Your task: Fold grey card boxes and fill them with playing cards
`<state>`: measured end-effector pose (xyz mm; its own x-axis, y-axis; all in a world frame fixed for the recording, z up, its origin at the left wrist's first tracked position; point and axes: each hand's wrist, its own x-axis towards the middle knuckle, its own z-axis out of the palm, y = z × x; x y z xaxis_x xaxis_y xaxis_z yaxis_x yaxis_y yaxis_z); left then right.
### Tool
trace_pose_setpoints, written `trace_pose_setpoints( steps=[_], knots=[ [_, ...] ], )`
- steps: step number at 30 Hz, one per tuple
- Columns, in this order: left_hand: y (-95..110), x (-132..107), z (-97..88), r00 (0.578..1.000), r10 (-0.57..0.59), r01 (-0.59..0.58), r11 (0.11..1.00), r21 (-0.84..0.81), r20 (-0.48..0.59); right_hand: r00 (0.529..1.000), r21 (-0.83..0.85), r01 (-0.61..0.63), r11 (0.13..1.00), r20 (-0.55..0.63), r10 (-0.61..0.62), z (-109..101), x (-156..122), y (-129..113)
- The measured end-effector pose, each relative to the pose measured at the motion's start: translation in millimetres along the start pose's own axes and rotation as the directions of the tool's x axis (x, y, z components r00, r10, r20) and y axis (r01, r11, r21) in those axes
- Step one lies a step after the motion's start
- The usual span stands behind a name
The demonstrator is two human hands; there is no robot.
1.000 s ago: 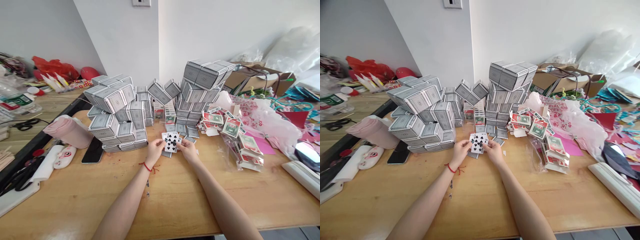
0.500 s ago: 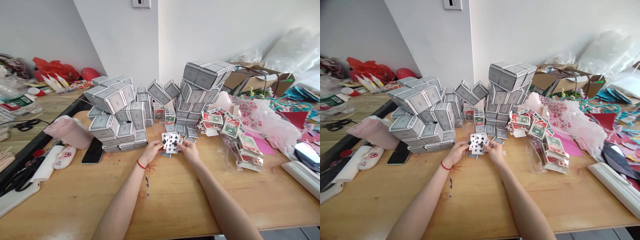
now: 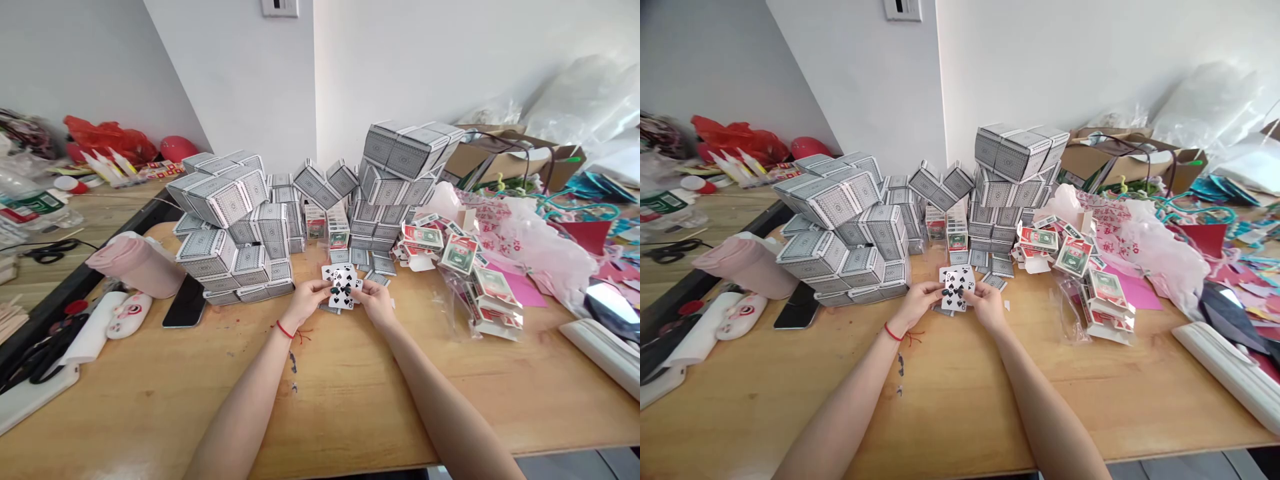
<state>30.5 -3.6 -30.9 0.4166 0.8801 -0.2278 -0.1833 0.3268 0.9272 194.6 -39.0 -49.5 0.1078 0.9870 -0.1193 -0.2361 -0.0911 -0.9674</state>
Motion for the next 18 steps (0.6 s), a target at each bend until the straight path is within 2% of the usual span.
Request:
trace_pose_setpoints(
  steps=[12, 18],
  knots=[
    [1.6, -2.7, 4.1, 0.997, -0.019, 0.019, 1.000, 0.006, -0.068, 0.998, 0.000, -0.004, 1.000, 0.057, 0.004, -0.4, 1.0, -4.1],
    [1.0, -2.9, 7.5, 0.993, 0.021, -0.017, 0.999, 0.042, -0.114, 0.997, -0.035, -0.008, 0.999, 0.079, 0.011, -0.1, 0.7, -8.5]
  ],
)
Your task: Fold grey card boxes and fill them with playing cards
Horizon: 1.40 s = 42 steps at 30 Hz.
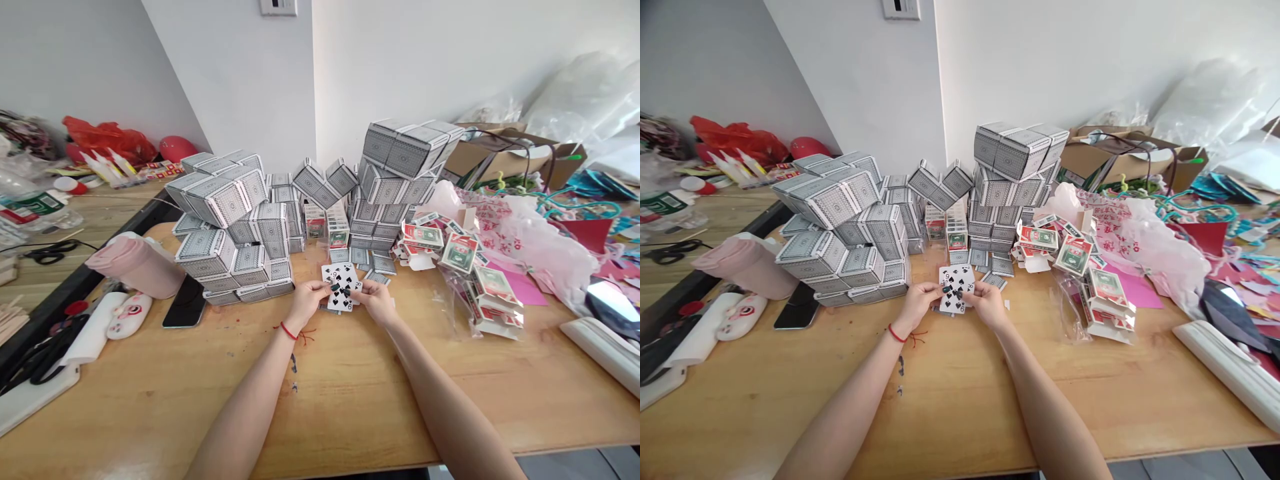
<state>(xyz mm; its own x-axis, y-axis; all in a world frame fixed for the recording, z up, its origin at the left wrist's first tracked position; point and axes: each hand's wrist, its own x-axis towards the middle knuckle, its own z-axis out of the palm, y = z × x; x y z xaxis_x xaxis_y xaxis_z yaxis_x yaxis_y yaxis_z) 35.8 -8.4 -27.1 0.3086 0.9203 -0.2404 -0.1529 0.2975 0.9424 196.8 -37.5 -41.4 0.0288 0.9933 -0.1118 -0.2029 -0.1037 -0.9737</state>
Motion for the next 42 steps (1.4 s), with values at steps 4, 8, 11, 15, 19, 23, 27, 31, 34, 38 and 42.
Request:
trace_pose_setpoints(
  steps=[4, 8, 11, 15, 19, 23, 27, 31, 34, 38, 42],
  knots=[
    [-3.4, 1.6, 1.6, 0.998, 0.051, -0.048, 0.997, 0.068, -0.039, 1.000, -0.029, -0.005, 1.000, -0.013, 0.004, 0.4, -0.1, 0.7],
    [-7.2, 3.8, 1.0, 0.989, 0.134, -0.122, 0.976, 0.180, -0.057, 1.000, -0.042, 0.001, 0.999, -0.022, -0.002, 0.1, 0.1, 2.9],
    [-11.1, 5.0, 0.1, 0.975, 0.216, -0.188, 0.935, 0.300, -0.060, 1.000, -0.034, 0.007, 0.999, -0.023, -0.008, 0.4, -0.1, 3.7],
    [-15.5, 2.0, 3.3, 0.941, 0.330, -0.269, 0.859, 0.436, -0.069, 1.000, -0.062, 0.013, 0.998, -0.023, -0.015, 2.4, -0.6, 5.3],
    [-15.4, -3.5, 9.8, 0.899, 0.427, -0.317, 0.792, 0.522, -0.101, 1.000, -0.114, 0.002, 0.994, -0.030, -0.005, 4.3, -0.4, 7.8],
    [-14.8, -4.2, 11.1, 0.889, 0.452, -0.322, 0.729, 0.604, -0.072, 1.000, -0.055, -0.008, 0.998, -0.001, 0.008, 6.0, -1.0, 7.6],
    [-16.9, -2.8, 9.6, 0.883, 0.462, -0.296, 0.689, 0.661, -0.086, 1.000, -0.038, -0.010, 0.999, 0.015, 0.011, 8.3, -2.8, 6.0],
    [-19.6, -2.5, 8.8, 0.882, 0.457, -0.281, 0.710, 0.646, -0.118, 1.000, -0.046, -0.009, 0.999, 0.001, 0.009, 9.7, -3.0, 5.8],
    [-20.5, -2.8, 7.0, 0.898, 0.419, -0.281, 0.785, 0.552, -0.138, 1.000, -0.014, -0.007, 1.000, -0.024, 0.006, 9.5, -2.2, 4.8],
    [-17.3, -5.9, 2.7, 0.948, 0.319, -0.297, 0.887, 0.353, -0.004, 0.999, 0.032, 0.008, 0.999, -0.050, -0.006, 8.5, -1.9, 1.4],
    [-11.7, -10.6, 0.5, 0.947, 0.303, -0.321, 0.884, 0.339, 0.107, 0.997, 0.032, 0.013, 0.999, -0.076, -0.011, 7.3, -1.8, -0.5]
  ],
)
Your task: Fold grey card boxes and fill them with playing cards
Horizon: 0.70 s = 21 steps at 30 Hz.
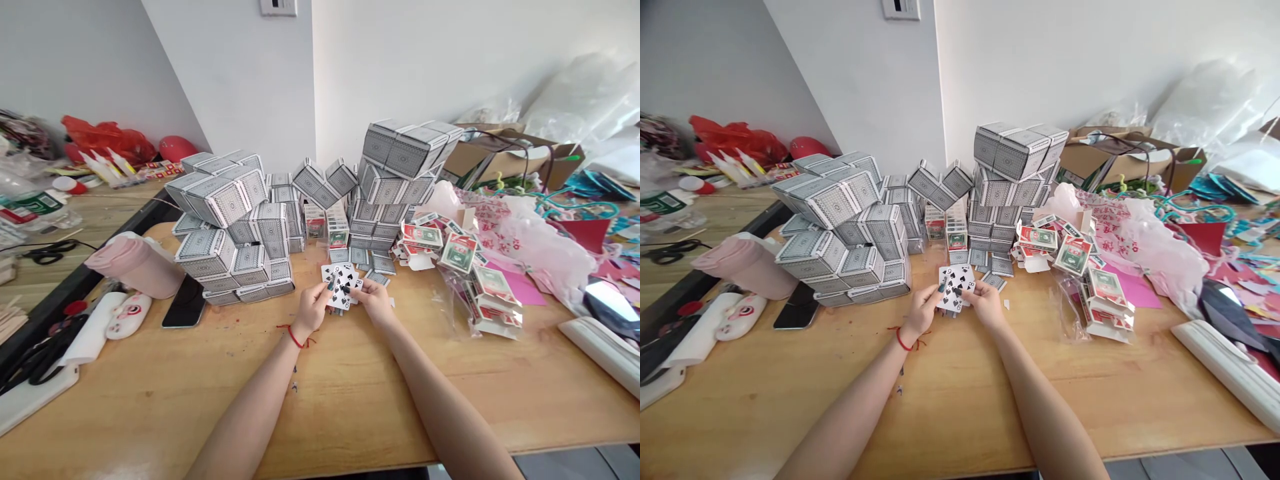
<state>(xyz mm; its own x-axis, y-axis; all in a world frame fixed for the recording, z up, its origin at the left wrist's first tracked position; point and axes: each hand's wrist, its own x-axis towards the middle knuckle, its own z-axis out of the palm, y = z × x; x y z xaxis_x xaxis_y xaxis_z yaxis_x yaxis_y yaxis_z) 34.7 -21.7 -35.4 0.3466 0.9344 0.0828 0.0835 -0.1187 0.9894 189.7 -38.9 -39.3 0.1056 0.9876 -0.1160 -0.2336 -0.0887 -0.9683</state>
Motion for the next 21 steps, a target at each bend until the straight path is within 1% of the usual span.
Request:
trace_pose_setpoints(
  steps=[3, 6, 9, 13, 18, 21],
  knots=[
    [1.0, 0.1, -0.9, 0.999, 0.042, -0.041, 0.992, 0.122, -0.001, 1.000, -0.001, 0.005, 1.000, 0.005, -0.005, -0.9, 0.1, 0.6],
    [-1.9, 2.0, -0.3, 0.995, 0.101, -0.092, 0.958, 0.271, -0.020, 1.000, -0.003, 0.010, 1.000, 0.013, -0.010, -1.1, -0.2, 1.7],
    [-4.8, 3.6, 0.8, 0.991, 0.129, -0.106, 0.925, 0.364, -0.039, 0.999, -0.002, 0.015, 1.000, 0.032, -0.015, -0.9, -0.7, 2.2],
    [-4.0, 4.0, 1.8, 0.988, 0.139, -0.101, 0.908, 0.406, -0.064, 0.997, 0.010, 0.021, 1.000, 0.076, -0.022, -1.5, -0.4, 3.0],
    [-1.5, 2.2, 3.0, 0.982, 0.165, -0.117, 0.916, 0.383, -0.096, 0.996, -0.039, 0.039, 0.998, 0.086, -0.036, -3.7, 1.1, 6.8],
    [-3.1, 1.6, 3.0, 0.981, 0.168, -0.118, 0.910, 0.397, -0.094, 0.994, -0.071, 0.052, 0.996, 0.096, -0.045, -5.1, 1.7, 9.4]
  ],
)
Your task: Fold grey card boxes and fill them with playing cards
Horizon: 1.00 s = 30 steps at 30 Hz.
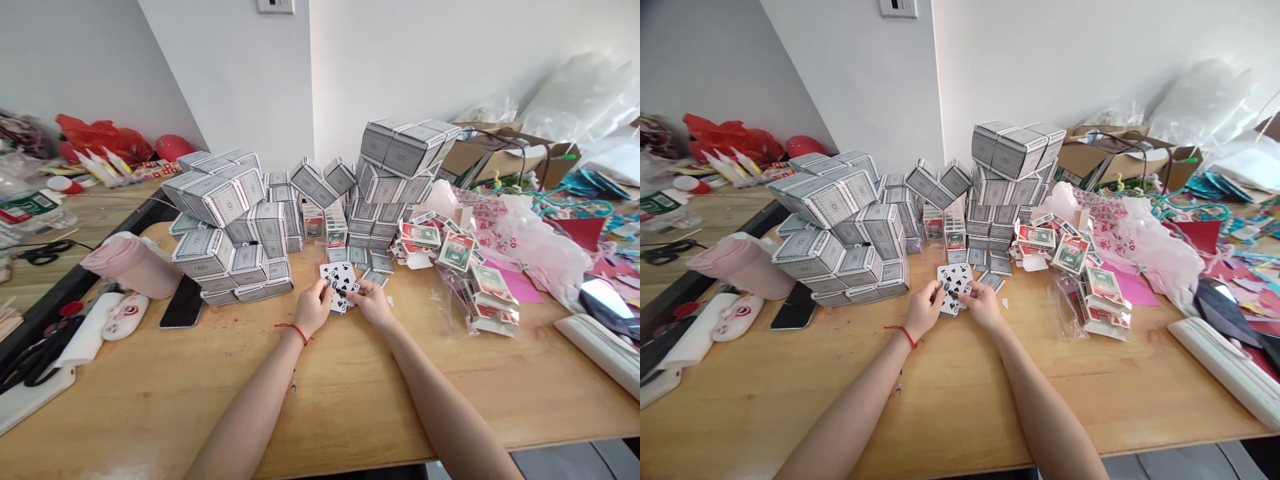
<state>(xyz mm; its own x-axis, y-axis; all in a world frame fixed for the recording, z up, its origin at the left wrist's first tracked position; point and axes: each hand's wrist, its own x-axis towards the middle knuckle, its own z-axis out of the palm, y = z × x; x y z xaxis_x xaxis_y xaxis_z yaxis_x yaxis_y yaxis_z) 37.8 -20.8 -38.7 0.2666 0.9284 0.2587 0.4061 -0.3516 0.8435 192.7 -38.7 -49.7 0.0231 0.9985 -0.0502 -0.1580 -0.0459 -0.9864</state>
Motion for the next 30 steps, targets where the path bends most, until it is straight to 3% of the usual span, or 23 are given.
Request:
trace_pose_setpoints(
  steps=[5, 26, 30],
  knots=[
    [-3.3, 2.0, -0.9, 1.000, 0.011, -0.012, 1.000, 0.021, 0.020, 1.000, -0.059, -0.009, 0.998, -0.015, 0.008, -1.6, 0.6, 2.2],
    [-3.0, -1.6, 3.1, 0.994, 0.074, -0.057, 0.977, 0.205, -0.074, 1.000, -0.099, 0.012, 0.995, 0.016, -0.011, 7.9, -4.1, -0.9],
    [-2.3, 1.0, 2.4, 0.993, 0.058, -0.038, 0.981, 0.190, -0.104, 0.999, -0.224, 0.045, 0.973, 0.020, -0.042, 6.7, -3.7, -1.3]
  ],
)
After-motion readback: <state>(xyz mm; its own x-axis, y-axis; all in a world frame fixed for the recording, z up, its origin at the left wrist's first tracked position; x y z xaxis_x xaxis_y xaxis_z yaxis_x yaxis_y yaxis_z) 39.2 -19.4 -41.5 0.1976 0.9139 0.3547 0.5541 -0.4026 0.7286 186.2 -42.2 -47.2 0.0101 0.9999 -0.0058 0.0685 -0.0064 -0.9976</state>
